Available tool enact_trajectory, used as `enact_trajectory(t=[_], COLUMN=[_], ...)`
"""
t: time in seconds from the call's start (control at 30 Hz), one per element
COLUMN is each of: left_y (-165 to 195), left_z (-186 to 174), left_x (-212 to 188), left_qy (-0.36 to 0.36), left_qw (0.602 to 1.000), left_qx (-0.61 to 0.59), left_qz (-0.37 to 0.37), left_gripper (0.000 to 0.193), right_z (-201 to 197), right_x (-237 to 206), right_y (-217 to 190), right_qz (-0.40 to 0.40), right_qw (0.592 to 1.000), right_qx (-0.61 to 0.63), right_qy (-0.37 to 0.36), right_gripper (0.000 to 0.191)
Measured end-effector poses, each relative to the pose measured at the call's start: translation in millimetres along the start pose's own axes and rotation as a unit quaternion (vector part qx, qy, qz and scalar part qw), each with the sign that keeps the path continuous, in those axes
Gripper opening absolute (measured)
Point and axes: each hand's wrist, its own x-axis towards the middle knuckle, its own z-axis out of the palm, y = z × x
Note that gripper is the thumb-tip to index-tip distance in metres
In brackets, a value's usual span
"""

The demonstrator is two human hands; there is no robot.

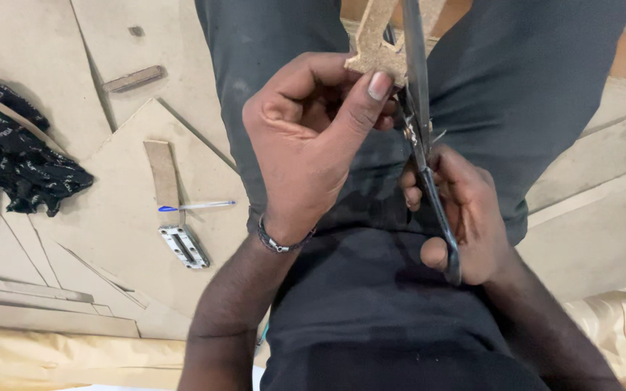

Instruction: The person uses shears to cut a rectangular frame shape out of a small piece of cork. They hold the cork in one hand and carefully trim along marked lines, rotating the piece as needed to complete the cutout.

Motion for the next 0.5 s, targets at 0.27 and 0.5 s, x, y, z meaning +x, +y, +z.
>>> enact_trajectory(t=[0.27, 0.5], left_y=[4.8, 7.2], left_z=[2.4, 5.9], left_x=[-2.0, -4.6], left_qy=[0.0, 0.006], left_qw=[1.0, 0.999], left_qx=[0.027, 0.043], left_qz=[-0.01, -0.007], left_gripper=[0.015, 0.014], right_z=[-2.5, -3.1], right_x=[0.3, -0.3], right_y=[0.9, 1.0], right_qz=[-0.003, -0.007], right_qw=[1.0, 1.0], right_qx=[0.011, 0.024], right_qy=[0.004, -0.001], right_gripper=[0.1, 0.101])
